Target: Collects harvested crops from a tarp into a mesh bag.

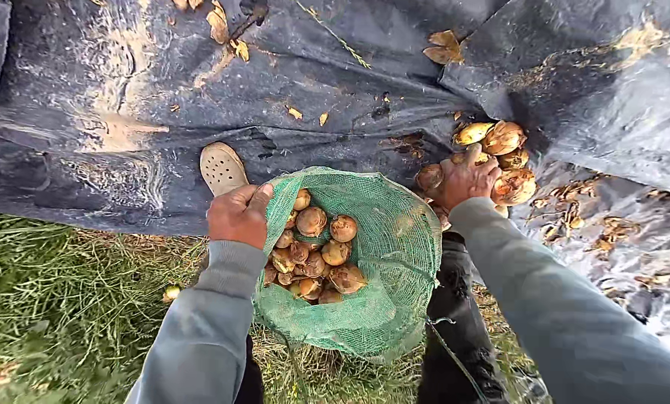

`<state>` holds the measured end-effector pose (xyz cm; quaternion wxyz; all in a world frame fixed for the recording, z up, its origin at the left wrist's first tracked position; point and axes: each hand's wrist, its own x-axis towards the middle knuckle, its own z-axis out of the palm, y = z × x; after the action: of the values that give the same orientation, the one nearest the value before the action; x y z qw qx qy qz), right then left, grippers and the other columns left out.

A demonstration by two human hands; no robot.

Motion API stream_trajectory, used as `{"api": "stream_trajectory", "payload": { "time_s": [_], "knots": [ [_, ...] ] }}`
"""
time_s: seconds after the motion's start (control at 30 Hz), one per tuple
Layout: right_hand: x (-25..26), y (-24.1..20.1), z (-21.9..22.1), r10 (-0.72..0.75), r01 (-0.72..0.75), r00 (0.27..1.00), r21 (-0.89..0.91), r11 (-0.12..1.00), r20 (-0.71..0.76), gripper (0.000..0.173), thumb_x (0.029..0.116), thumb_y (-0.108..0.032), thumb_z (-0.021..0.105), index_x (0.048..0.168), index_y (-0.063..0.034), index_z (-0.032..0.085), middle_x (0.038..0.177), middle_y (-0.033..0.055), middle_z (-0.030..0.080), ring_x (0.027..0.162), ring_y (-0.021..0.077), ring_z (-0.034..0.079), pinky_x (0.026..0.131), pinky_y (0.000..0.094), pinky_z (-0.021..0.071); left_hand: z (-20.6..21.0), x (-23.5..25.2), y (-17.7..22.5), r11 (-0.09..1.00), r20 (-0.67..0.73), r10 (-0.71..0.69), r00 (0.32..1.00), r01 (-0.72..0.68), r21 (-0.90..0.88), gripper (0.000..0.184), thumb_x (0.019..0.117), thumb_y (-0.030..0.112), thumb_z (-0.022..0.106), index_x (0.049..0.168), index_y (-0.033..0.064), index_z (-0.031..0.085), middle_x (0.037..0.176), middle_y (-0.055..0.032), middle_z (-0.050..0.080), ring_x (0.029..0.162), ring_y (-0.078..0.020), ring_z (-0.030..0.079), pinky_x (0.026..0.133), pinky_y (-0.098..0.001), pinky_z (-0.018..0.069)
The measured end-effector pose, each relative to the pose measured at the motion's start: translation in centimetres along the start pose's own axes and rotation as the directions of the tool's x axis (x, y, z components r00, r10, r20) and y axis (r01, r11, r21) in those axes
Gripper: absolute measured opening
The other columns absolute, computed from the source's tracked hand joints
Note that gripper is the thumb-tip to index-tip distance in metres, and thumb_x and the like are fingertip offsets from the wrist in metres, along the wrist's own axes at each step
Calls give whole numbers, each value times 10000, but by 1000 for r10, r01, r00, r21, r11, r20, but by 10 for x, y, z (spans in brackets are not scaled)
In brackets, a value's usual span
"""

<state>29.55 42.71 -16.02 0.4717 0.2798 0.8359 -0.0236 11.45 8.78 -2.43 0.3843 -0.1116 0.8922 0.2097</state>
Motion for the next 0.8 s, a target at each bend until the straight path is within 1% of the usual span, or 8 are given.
{"api": "stream_trajectory", "payload": {
  "time_s": [0.07, 0.13, 0.23, 0.3, 0.37, 0.5, 0.67, 0.8],
  "knots": [
    [-47, -4, -29, -42, 73, 983, 167, 983, -181, 777, 639, -437, 919, 1318, -150, 672, 1600, 384, 230, 1288, 680, 392, 915, 795, 421, 1, -3, 0, 1000, 23, 4, 1000, -4, 7, 302, 1044, 317, 623, 895, 87, 751, 748, -82, 669, 684, -194, 607, 676, -492, 481],
    [-99, -12, -46, -265, 338, 919, 239, 910, -290, 780, 589, -441, 934, 1286, -192, 689, 1579, 351, 311, 1280, 642, 428, 923, 766, 447, 5, -4, 5, 1000, 37, 11, 999, -11, 11, 312, 1049, 308, 617, 905, 61, 744, 769, -123, 669, 714, -250, 616, 694, -543, 478],
    [-120, -12, -44, -582, 570, 810, 317, 758, -63, 668, 751, -466, 885, 1360, -317, 655, 1506, 207, 497, 1284, 465, 535, 976, 657, 480, 6, -5, 10, 1000, 20, 9, 1000, -9, 17, 289, 1047, 267, 626, 926, 33, 746, 784, -151, 672, 717, -264, 614, 708, -544, 481],
    [-79, 13, -34, -410, 397, 911, 352, 848, -42, 571, 872, -410, 801, 1381, -204, 645, 1444, 255, 536, 1231, 503, 569, 937, 686, 499, 7, -4, 10, 1000, 16, 9, 1000, -9, 24, 302, 1050, 271, 619, 917, 22, 728, 775, -159, 654, 715, -270, 599, 708, -547, 469],
    [-17, 42, -32, -34, 46, 999, 385, 922, -39, 701, 881, -443, 784, 1456, -113, 559, 1508, 385, 392, 1241, 624, 502, 926, 760, 464, 11, -4, 4, 999, 17, 28, 999, -28, 32, 325, 1051, 288, 616, 900, 21, 724, 756, -164, 646, 697, -286, 592, 690, -569, 458],
    [82, 58, -22, 346, -350, 935, 375, 858, 81, 857, 786, -566, 805, 1491, -174, 516, 1614, 387, 208, 1297, 607, 478, 967, 727, 455, 19, -4, 4, 996, 10, 51, 999, -51, 70, 330, 1042, 301, 626, 856, 43, 714, 726, -119, 630, 674, -237, 576, 663, -524, 453],
    [85, 65, -12, 328, -328, 942, 415, 849, 74, 676, 733, -462, 856, 1324, -218, 635, 1622, 365, 202, 1217, 589, 543, 903, 725, 483, 22, -7, 5, 993, 12, 62, 998, -63, 96, 308, 1040, 321, 625, 910, 65, 737, 763, -96, 656, 691, -189, 592, 677, -488, 471],
    [0, 54, -28, 97, 73, 966, 607, 791, -242, 295, 862, -356, 777, 1063, -146, 733, 1457, 276, 466, 1048, 459, 652, 800, 644, 559, 24, -6, 8, 991, 15, 70, 997, -71, 111, 305, 1042, 297, 625, 921, 43, 741, 787, -142, 670, 724, -248, 612, 702, -548, 471]
  ]
}}
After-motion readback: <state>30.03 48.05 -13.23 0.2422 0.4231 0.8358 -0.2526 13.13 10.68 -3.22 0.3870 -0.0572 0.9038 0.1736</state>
